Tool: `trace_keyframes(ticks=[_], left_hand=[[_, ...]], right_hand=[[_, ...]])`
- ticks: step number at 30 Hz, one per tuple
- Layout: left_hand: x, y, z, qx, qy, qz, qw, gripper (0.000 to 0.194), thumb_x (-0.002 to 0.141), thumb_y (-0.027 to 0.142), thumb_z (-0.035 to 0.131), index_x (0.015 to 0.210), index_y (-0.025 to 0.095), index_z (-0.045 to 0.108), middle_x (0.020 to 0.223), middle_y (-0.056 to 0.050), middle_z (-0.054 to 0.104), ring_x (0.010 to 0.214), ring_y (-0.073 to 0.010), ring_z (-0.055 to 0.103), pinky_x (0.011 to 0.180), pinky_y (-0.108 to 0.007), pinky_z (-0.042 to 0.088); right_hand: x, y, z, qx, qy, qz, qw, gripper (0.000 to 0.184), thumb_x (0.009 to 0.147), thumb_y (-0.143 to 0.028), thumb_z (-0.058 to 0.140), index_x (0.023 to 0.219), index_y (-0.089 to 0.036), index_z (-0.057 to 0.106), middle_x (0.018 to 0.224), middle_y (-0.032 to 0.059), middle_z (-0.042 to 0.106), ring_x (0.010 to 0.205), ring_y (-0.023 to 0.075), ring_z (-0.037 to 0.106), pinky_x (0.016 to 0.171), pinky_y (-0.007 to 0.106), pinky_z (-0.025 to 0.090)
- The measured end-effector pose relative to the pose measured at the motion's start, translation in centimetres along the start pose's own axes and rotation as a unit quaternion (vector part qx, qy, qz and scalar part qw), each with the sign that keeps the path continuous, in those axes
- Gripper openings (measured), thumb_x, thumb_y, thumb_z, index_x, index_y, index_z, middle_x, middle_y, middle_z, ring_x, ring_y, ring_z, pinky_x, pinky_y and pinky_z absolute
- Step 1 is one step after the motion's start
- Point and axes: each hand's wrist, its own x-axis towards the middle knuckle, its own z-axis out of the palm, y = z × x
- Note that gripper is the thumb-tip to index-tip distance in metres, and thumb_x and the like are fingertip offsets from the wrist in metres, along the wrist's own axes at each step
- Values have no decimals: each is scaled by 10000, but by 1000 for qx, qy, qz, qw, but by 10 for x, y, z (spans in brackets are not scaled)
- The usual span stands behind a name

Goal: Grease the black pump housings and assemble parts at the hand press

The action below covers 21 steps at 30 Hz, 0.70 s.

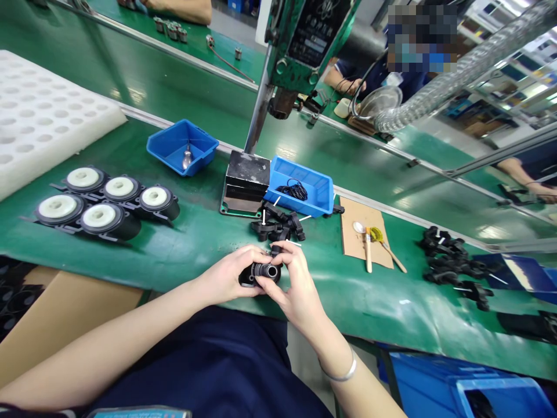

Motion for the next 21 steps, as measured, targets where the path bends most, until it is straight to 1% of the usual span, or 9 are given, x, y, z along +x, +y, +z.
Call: trace_keyframes(ticks=[5,7,10,12,14,15,17,19,21], left_hand=[[1,-2,2,12,10,7,1000,473,791,228,768,1215,233,557,1189,-91,662,1139,-256,644,968,-396,538],[-1,-1,4,17,23,25,999,486,789,218,767,1223,234,550,1188,-94,664,1130,-253,651,957,-397,547],[0,10,-4,31,43,50,997,501,781,236,786,1224,236,551,1182,-101,668,1110,-249,666,931,-381,566],[6,24,-23,52,52,62,995,512,782,264,800,1233,245,559,1183,-101,670,1106,-244,671,926,-367,573],[20,39,-51,80,76,76,991,504,783,282,807,1231,252,578,1197,-95,672,1124,-242,665,955,-367,565],[30,44,-67,94,97,81,987,489,782,291,809,1217,251,591,1205,-90,672,1137,-244,659,978,-373,556],[56,48,-97,109,142,67,981,476,764,329,822,1178,237,605,1198,-76,676,1130,-244,661,1003,-384,545],[84,42,-119,93,159,23,983,513,725,390,839,1142,222,592,1141,-56,689,1061,-240,686,979,-390,558],[111,29,-131,42,149,-25,988,574,682,434,849,1121,214,552,1083,-39,699,994,-237,707,948,-399,572]], right_hand=[[-1,-1,0,1,-1,6,1000,277,903,-303,688,1059,-213,478,1282,138,510,1277,241,525,1044,444,505],[1,-5,-5,-9,-26,15,1000,289,912,-329,677,1087,-209,480,1310,149,504,1298,251,519,1052,451,500],[12,-13,-29,-15,-80,11,997,413,893,-444,688,1169,-210,489,1364,163,495,1333,275,502,1064,462,498],[29,-20,-56,-10,-76,-16,997,471,876,-504,688,1200,-221,497,1378,158,500,1335,281,499,1066,464,501],[57,-26,-87,-18,-16,-61,998,426,891,-487,678,1189,-233,509,1355,142,521,1312,276,515,1078,476,492],[77,-30,-103,-25,32,-89,995,386,902,-455,677,1176,-238,514,1332,131,534,1297,270,528,1094,487,480],[124,-40,-135,-18,139,-139,980,346,918,-418,666,1178,-243,517,1311,114,531,1268,256,561,1098,477,484],[181,-57,-164,3,215,-192,958,357,939,-473,617,1206,-259,515,1272,95,543,1243,247,589,1027,433,544],[236,-82,-187,9,201,-207,958,378,952,-505,580,1246,-277,514,1260,89,557,1282,266,575,953,401,589]])
